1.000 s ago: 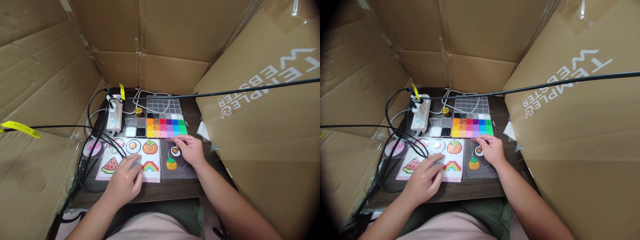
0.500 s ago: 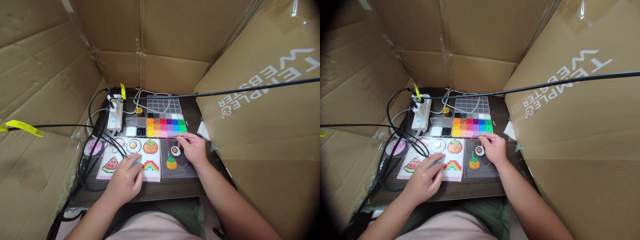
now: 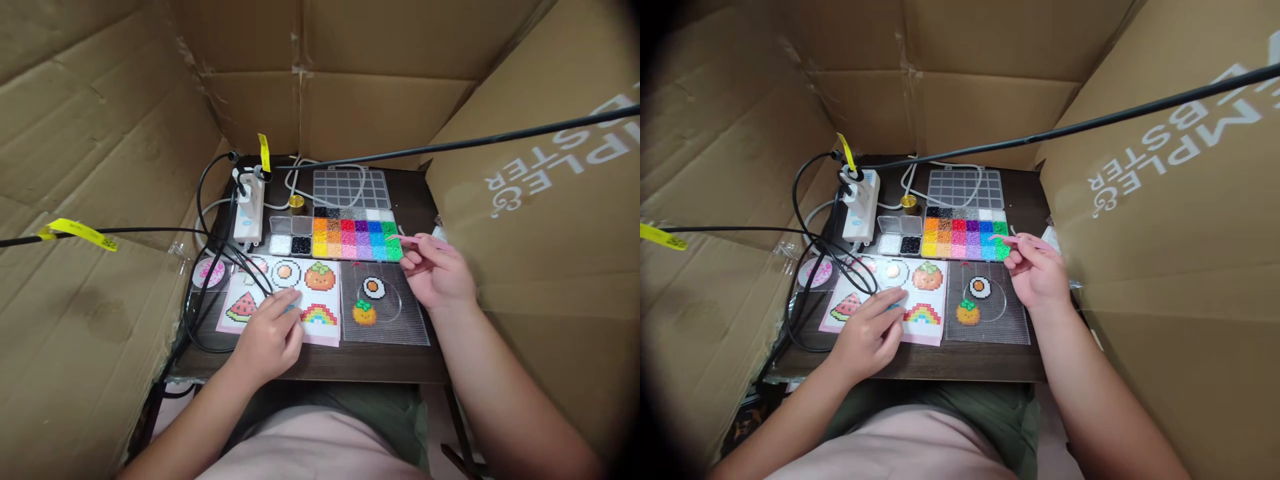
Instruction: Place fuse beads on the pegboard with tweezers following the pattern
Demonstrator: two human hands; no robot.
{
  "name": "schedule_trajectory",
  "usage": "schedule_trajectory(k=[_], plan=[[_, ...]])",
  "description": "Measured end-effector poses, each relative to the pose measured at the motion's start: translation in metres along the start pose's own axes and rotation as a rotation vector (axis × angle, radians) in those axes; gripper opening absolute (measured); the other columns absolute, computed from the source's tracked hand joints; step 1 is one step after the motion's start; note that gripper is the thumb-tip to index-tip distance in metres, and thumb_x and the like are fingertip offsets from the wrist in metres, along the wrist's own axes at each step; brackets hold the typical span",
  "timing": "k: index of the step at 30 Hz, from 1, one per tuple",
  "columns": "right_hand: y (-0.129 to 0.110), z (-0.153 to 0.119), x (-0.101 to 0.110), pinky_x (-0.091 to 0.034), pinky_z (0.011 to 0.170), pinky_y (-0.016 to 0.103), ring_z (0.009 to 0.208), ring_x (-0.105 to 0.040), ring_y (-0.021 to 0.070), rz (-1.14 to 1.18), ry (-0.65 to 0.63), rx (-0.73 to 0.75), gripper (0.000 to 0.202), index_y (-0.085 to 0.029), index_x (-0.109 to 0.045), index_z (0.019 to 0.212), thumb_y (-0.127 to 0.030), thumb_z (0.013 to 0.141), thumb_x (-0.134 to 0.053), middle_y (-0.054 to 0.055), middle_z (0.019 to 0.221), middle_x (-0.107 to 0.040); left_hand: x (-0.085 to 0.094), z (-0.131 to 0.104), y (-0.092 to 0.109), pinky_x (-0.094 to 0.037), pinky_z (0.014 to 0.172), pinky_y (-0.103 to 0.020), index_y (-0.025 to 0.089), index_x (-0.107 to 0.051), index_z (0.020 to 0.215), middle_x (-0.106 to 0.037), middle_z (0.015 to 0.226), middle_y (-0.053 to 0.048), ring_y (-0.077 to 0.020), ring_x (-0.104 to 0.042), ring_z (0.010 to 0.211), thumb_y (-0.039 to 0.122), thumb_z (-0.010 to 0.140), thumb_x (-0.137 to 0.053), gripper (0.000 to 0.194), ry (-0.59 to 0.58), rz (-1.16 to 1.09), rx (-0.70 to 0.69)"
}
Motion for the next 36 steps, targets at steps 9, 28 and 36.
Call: schedule_trajectory(k=[9,28,36], plan=[[0.001,0.004,0.004,-0.041,0.046,0.027,0.051,-0.045,0.0097,0.001,-0.032,0.006,0.018,-0.027,-0.069,0.081,-0.037,0.071,-0.082,0.001,0.079,-0.073,0.006,0.002,0.003,-0.058,0.096,-0.043,0.016,-0.071,0.082,-0.071,0.116,-0.015,-0.0259,-0.068,0.111,0.007,0.084,-0.054,0.019,0.001,-0.036,0.004],[-0.016,0.01,-0.021,-0.045,0.049,0.03,0.051,-0.05,0.0117,-0.19,0.006,0.207,0.026,-0.021,-0.069,0.08,-0.041,0.068,-0.081,0.008,0.081,-0.077,0.004,0.0,0.001,-0.062,0.089,-0.041,0.017,-0.068,0.086,-0.073,0.105,-0.012,-0.0242,-0.069,0.103,0.004,0.084,-0.05,0.022,0.079,-0.046,-0.047],[-0.018,0.036,-0.054,-0.058,0.076,0.037,0.081,-0.072,0.0223,-0.58,-0.024,0.382,0.019,-0.018,-0.077,0.081,-0.035,0.074,-0.074,0.01,0.087,-0.079,0.003,-0.003,-0.001,-0.061,0.09,-0.041,0.018,-0.068,0.087,-0.073,0.107,-0.012,-0.0244,-0.069,0.106,0.005,0.085,-0.049,0.022,0.064,-0.033,-0.039]])
Point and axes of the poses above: each hand's wrist, its own z-axis towards the middle knuckle, its own x-axis out of the back of the hand, y = z × x, the point moved 1 cm from there along z, towards the middle knuckle
